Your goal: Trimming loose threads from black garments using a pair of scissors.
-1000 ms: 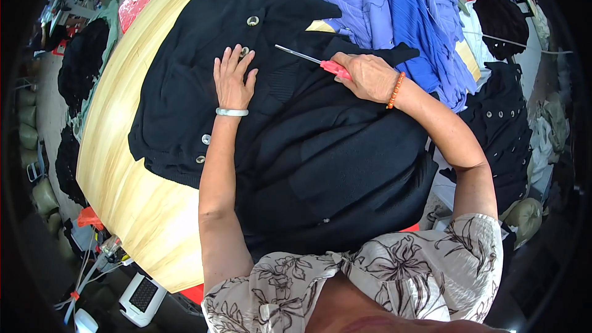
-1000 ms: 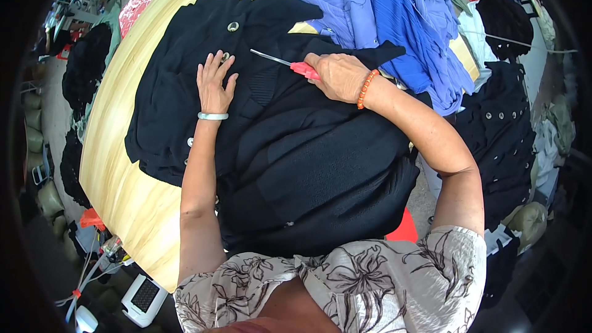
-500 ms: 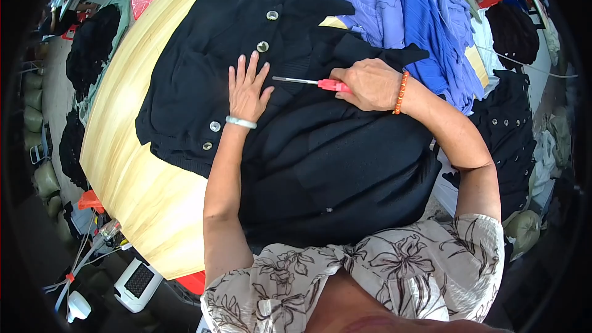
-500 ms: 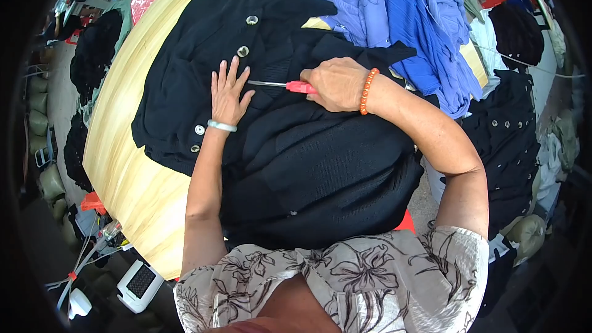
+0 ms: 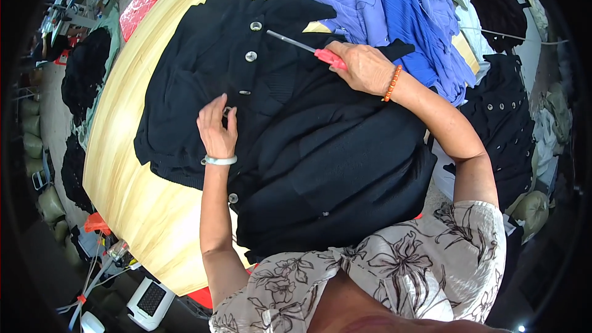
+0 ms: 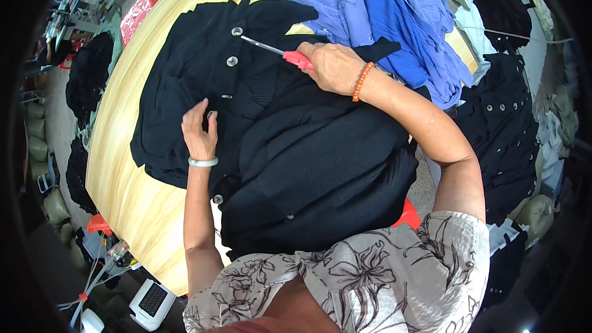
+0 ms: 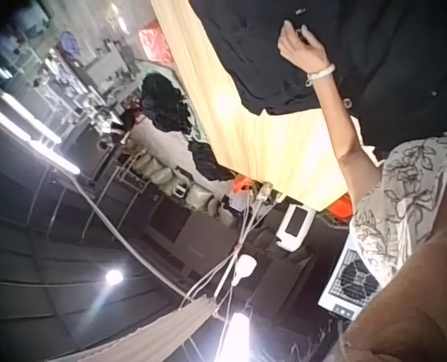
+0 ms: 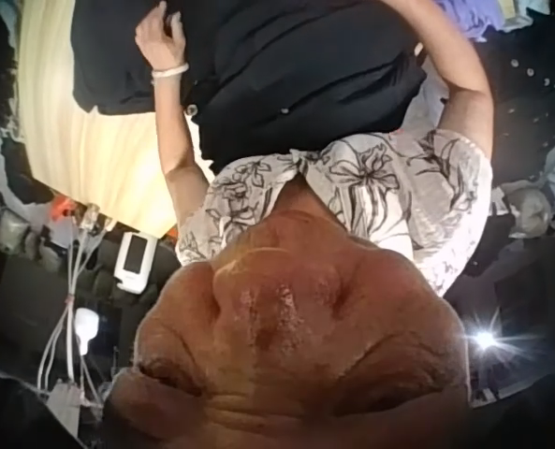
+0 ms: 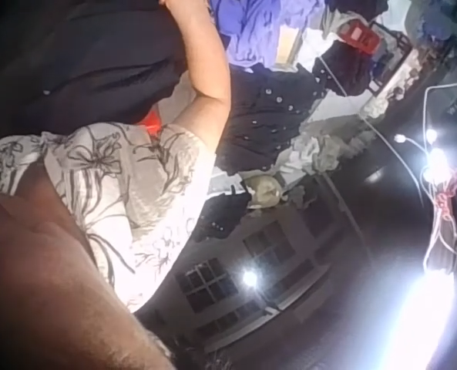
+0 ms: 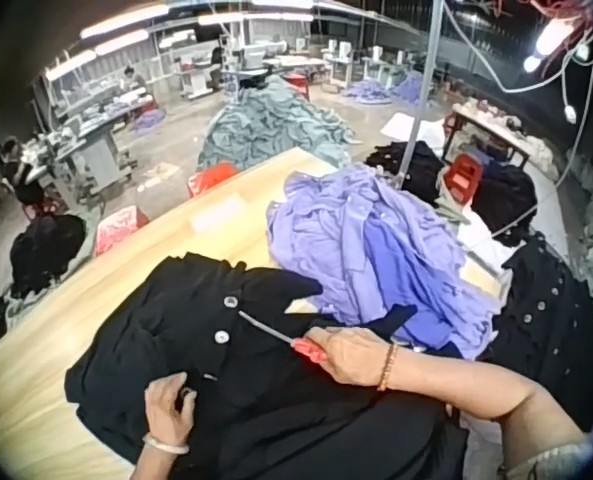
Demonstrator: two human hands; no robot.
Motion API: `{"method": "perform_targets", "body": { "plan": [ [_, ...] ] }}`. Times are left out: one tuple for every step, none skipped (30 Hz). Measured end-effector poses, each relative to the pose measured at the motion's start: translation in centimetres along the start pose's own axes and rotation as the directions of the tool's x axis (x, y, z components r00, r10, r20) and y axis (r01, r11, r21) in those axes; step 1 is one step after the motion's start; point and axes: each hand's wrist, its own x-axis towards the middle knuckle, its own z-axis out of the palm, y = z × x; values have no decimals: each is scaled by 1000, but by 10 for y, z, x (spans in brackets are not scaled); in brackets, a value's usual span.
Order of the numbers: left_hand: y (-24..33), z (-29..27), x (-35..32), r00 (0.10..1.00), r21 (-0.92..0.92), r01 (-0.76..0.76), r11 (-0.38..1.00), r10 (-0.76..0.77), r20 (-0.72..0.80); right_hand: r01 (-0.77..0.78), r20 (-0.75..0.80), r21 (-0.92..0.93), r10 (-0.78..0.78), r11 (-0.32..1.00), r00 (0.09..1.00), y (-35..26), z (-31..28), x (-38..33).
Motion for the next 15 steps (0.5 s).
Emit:
{"method": "perform_targets", "body": {
  "plan": [
    [5, 2, 14, 998, 55, -55, 997, 56, -24, -22, -21, 4, 22, 1000, 1000, 2, -3, -1],
    [12, 8, 32, 991, 66, -123, 990, 126, -39, -58, -24, 14, 58, 998, 998, 6, -6, -4],
    [18, 18, 50, 980, 79, -188, 979, 193, -54, -62, -31, 14, 62, 998, 998, 10, -7, -7],
    [25, 29, 69, 972, 104, -227, 968, 231, -35, -62, -37, 16, 63, 998, 997, 14, -8, -9],
    [28, 43, 87, 966, 106, -256, 961, 259, -16, -89, -16, 26, 89, 996, 996, 16, -7, -10],
    [32, 57, 104, 968, 129, -249, 960, 250, 8, -91, -19, 33, 92, 995, 996, 18, -2, -11],
    [36, 69, 121, 970, 160, -244, 956, 242, 29, -89, -18, 40, 90, 995, 996, 20, 1, -12],
    [34, 80, 135, 969, 208, -245, 947, 243, 37, -89, -7, 58, 89, 994, 996, 19, 0, -11],
    [31, 91, 147, 972, 261, -236, 936, 230, 53, -85, -14, 60, 86, 995, 996, 16, -2, -12],
    [27, 104, 155, 977, 341, -214, 915, 191, 98, -77, -17, 64, 78, 995, 997, 13, -5, -14],
    [2, 120, 153, 982, 466, -186, 865, 142, 128, -82, -8, 79, 83, 993, 997, 3, -9, -11],
    [10, 133, 153, 970, 385, -85, 919, -13, 245, -127, 2, 89, 127, 988, 992, 9, -12, -17],
    [25, 134, 153, 948, 274, 32, 961, -116, 295, -163, 35, 70, 161, 984, 986, 14, -16, -23],
    [26, 131, 149, 971, 218, -16, 976, -37, 237, -151, 87, 71, 145, 986, 986, 13, -23, -25],
    [28, 124, 143, 962, 147, -43, 988, 1, 272, -93, 85, 81, 86, 992, 993, 16, -24, -28]
  ]
}}
